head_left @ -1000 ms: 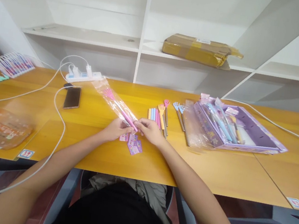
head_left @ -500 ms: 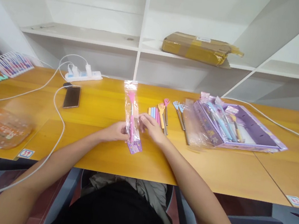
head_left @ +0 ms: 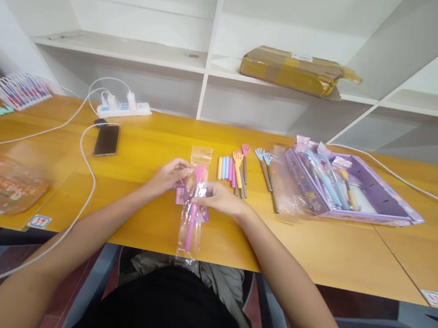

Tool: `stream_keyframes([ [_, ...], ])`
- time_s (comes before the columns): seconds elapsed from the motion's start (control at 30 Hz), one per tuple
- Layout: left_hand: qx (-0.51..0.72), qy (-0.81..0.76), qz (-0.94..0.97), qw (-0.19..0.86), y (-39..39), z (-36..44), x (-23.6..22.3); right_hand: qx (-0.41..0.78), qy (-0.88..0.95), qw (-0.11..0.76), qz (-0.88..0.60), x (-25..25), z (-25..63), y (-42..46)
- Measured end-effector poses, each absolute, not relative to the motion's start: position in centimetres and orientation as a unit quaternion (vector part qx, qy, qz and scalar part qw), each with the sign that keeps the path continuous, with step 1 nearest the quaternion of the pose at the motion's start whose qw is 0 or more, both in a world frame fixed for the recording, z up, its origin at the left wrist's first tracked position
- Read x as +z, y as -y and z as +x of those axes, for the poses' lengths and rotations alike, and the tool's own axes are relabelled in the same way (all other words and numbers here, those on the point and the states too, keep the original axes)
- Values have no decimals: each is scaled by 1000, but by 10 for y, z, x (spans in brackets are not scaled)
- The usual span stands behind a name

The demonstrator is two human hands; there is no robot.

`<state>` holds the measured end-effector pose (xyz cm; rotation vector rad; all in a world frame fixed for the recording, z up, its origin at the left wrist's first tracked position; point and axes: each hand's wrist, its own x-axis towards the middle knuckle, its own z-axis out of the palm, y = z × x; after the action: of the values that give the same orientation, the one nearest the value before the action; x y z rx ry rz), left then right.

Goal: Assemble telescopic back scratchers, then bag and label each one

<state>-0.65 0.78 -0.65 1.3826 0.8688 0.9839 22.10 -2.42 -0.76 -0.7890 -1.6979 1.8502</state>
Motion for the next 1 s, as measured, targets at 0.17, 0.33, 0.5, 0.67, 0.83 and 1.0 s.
stream_keyframes([
  [0.17,463,-370,574,565,-6,-3,-5,690,664,140,-252,-9,213,31],
  [0.33,479,-386,586,527,-4,-1,-7,656,670,217,-273,-10,221,22],
  [0.5,491,-390,578,523,-4,-2,-7,388,809,279,-343,-11,234,13],
  [0.67,509,-410,561,507,-5,-3,-9,300,872,190,-336,-16,234,14],
  [0.83,485,-418,574,511,-2,-3,-7,266,873,188,-362,-21,235,10],
  [1.0,419,-417,615,521,3,-1,-8,278,866,193,-367,-23,246,1],
])
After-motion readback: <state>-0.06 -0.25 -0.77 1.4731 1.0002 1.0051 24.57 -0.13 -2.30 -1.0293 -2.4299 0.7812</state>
